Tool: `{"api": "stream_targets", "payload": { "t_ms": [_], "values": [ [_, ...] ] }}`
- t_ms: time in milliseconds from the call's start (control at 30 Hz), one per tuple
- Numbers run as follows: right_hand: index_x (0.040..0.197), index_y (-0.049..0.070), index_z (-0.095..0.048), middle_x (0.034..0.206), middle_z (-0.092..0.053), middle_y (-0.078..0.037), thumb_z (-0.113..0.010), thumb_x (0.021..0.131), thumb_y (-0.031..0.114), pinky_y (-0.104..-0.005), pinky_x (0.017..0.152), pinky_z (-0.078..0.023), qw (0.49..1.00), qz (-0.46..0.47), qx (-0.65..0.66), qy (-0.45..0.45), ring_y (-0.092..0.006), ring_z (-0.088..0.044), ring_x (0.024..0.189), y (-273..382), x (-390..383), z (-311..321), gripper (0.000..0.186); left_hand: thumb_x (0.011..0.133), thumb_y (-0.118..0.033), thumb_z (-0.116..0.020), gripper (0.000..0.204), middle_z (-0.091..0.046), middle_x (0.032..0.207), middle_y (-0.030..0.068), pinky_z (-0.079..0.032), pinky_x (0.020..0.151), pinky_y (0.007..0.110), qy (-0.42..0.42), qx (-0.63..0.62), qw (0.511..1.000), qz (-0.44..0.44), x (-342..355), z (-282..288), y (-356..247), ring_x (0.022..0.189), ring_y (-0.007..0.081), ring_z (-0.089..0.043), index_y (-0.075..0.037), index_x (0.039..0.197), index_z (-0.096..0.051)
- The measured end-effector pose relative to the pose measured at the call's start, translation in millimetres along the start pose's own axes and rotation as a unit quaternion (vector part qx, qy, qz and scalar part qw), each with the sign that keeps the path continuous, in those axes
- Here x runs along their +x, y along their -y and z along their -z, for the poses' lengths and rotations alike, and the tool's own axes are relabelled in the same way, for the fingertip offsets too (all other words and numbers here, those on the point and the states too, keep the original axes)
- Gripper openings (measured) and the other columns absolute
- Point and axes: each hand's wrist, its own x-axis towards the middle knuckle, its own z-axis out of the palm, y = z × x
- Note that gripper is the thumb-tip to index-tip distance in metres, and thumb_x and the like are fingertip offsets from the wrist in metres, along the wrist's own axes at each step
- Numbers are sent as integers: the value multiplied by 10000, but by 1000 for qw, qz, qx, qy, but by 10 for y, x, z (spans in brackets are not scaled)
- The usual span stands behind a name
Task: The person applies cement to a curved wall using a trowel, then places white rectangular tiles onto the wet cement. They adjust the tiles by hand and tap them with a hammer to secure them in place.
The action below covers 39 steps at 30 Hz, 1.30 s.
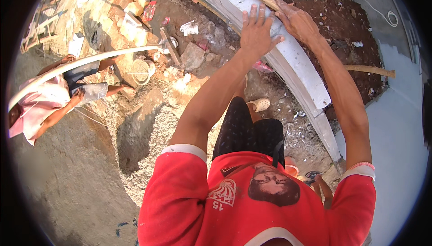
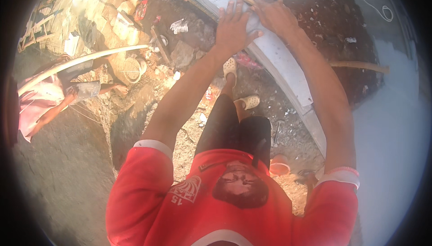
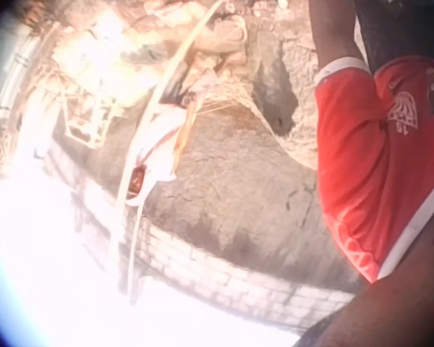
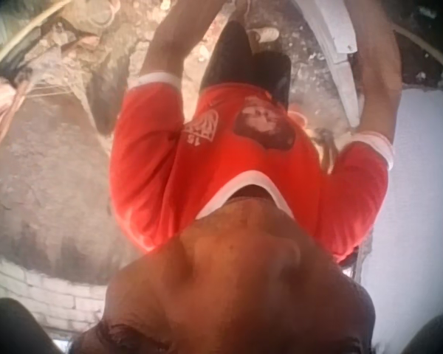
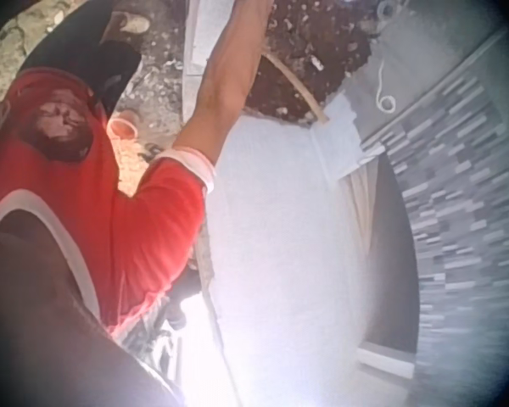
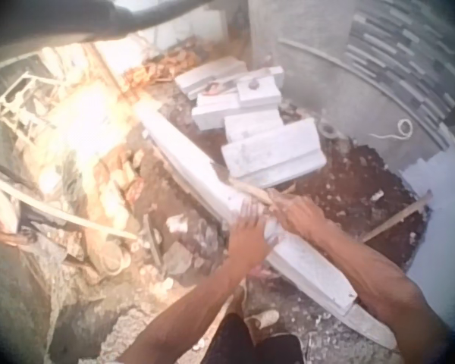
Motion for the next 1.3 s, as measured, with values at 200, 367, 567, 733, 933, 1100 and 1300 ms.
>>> {"api": "stream_targets", "payload": {
  "t_ms": [200, 367, 567, 733, 933, 1100, 1300],
  "values": [
    [1502, 21, -476, 1301, -643, -295, -568, 1037, 321, -524, 986, -528, 975, -51, 25, 214, -480, -640, 1153, 85, 57, 483, 561, 878, -680, -666, 941, -324, 1630, 312, -167, 1254, 609, 4, 12, 999, -36, -5, -83, 104, 1551, 465, -232, -58, 1549, -447],
    [1545, -20, -395, 1247, -660, -340, -648, 976, 422, -506, 961, -545, 996, -75, 56, -3, -465, -662, 1145, 4, -984, 821, 764, 872, -764, -609, 922, -376, 1609, 295, -186, 1226, 668, -68, 34, 994, -76, 52, -48, 98, 1524, 501, -276, -144, 1543, -486],
    [1505, 98, -504, 1339, -656, -245, -552, 1044, 441, -495, 1026, -502, 928, -354, 112, 32, -465, -633, 1203, -136, -2826, 971, 576, 896, -635, -677, 938, -260, 1633, 366, -139, 1259, 618, 31, -17, 998, -58, -135, -55, -442, 1547, 514, -188, -29, 1567, -425],
    [1496, 87, -511, 1375, -638, -241, -535, 1064, 418, -487, 1021, -518, 924, -360, 130, -9, -457, -631, 1229, 53, -3592, 967, 545, 876, -683, -671, 999, -237, 1638, 373, -110, 1264, 620, 89, 27, 992, -88, -183, 41, -501, 1558, 523, -139, -26, 1580, -404],
    [1458, 59, -534, 1352, -652, -242, -639, 1039, 234, -468, 951, -572, 948, -301, 53, 88, -436, -671, 1175, 92, -3817, 736, 466, 867, -715, -658, 1028, -224, 1643, 372, -107, 1262, 629, 101, 50, 989, -92, -144, -49, -415, 1557, 526, -134, -48, 1597, -377],
    [1484, 93, -521, 1374, -648, -211, -631, 1038, 247, -472, 963, -572, 954, -284, 89, 28, -430, -656, 1188, 131, -3877, 692, 485, 863, -737, -645, 1043, -229, 1643, 368, -107, 1260, 635, 103, 53, 989, -96, -142, -97, -373, 1557, 528, -133, -59, 1604, -365],
    [1491, 93, -518, 1396, -635, -212, -621, 1042, 248, -468, 981, -566, 957, -279, 79, 13, -429, -644, 1216, 113, -3891, 609, 486, 864, -743, -640, 1052, -217, 1648, 367, -108, 1257, 642, 119, 66, 987, -88, -118, -55, -412, 1561, 522, -124, -55, 1607, -357]
  ]
}}
